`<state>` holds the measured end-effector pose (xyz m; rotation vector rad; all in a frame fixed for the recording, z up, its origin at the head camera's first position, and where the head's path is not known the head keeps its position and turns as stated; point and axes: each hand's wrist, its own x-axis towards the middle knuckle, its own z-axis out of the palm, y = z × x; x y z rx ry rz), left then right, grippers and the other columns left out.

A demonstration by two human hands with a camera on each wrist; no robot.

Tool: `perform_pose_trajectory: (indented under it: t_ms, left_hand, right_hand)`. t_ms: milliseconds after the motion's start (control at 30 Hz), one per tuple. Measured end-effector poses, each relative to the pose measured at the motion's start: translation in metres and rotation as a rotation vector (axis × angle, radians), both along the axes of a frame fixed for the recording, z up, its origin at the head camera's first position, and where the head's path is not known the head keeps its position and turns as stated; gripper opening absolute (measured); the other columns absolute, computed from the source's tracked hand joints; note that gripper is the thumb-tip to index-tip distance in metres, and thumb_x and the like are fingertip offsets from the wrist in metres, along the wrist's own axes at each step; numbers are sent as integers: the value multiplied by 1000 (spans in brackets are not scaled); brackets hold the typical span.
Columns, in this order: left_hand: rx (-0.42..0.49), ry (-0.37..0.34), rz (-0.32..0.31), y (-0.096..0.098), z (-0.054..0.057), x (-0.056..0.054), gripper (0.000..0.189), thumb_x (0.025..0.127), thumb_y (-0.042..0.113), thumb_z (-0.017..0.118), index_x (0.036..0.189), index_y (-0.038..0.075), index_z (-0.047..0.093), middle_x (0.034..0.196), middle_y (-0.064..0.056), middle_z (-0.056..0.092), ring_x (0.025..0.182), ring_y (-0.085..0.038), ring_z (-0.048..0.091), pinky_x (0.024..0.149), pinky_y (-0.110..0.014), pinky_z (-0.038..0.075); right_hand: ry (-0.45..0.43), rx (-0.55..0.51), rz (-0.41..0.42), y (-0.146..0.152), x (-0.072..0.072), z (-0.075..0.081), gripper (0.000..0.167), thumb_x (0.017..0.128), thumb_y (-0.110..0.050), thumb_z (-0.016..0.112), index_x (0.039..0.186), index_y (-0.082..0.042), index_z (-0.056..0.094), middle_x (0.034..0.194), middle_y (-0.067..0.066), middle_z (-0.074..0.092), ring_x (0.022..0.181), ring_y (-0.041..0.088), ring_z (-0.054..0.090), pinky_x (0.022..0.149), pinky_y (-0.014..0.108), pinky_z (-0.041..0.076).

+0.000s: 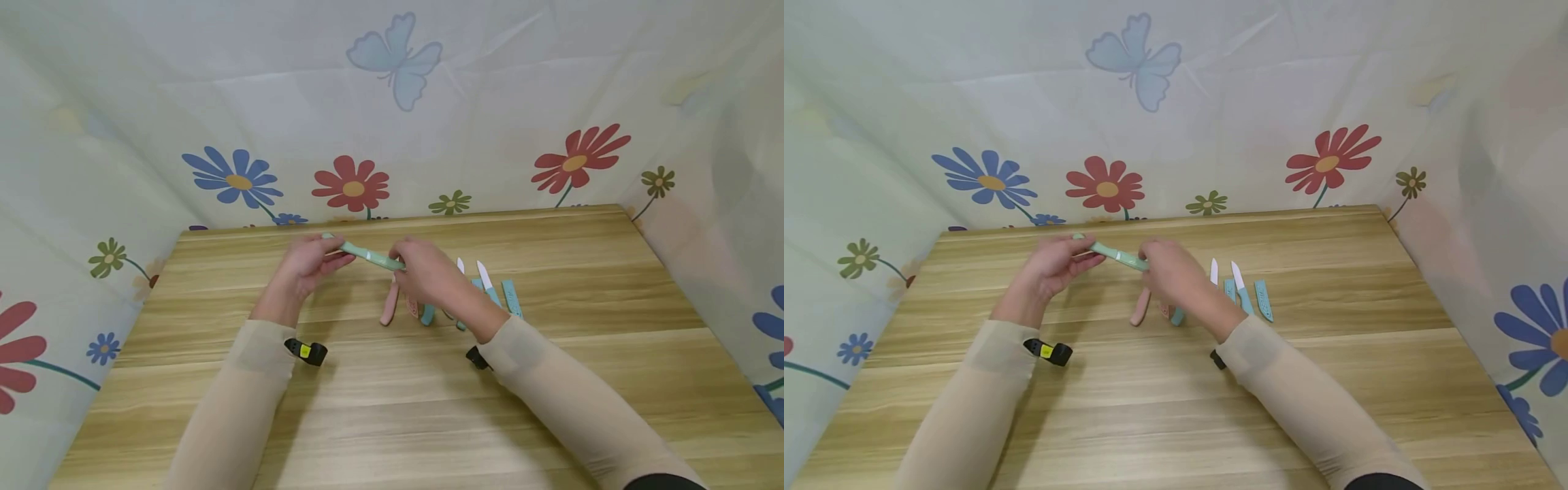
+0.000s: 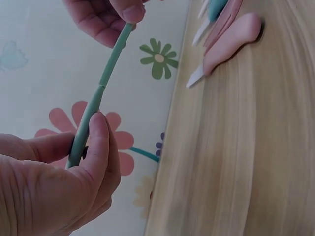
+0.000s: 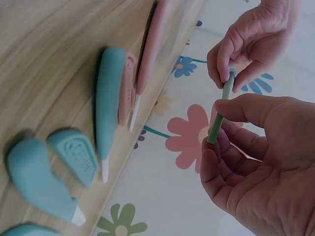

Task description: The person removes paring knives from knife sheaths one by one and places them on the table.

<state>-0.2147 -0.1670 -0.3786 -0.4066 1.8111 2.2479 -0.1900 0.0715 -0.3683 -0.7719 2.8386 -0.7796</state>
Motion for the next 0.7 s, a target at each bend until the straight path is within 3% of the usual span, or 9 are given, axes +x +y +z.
perform_pose_trajectory:
  t_ms: [167,500,700]
  left_hand:
    - [53,29,-8,10,-3,8,15,109,7,58,111,-8,62,121,-17,55,112,-29,66,97,-35,57]
    - [133,29,7,31,-7,20,16,109,7,58,114,-9,60,119,-17,58,111,-28,68,96,-35,58]
    - [176,30,20,45,-8,29,13,109,7,58,109,-6,60,116,-18,59,105,-27,71,96,-34,58]
  right_hand:
    - [31,-21,-17,12,2,-2,26,99,-9,72,125,-4,73,116,7,66,100,23,64,86,38,56]
    - [102,-49,-44,35,6,-6,25,95,-10,76,120,-6,75,112,6,67,97,24,64,85,40,56]
    - [146,-54,-53,49,6,-11,23,95,-7,73,118,-5,75,113,8,68,101,26,64,88,41,56]
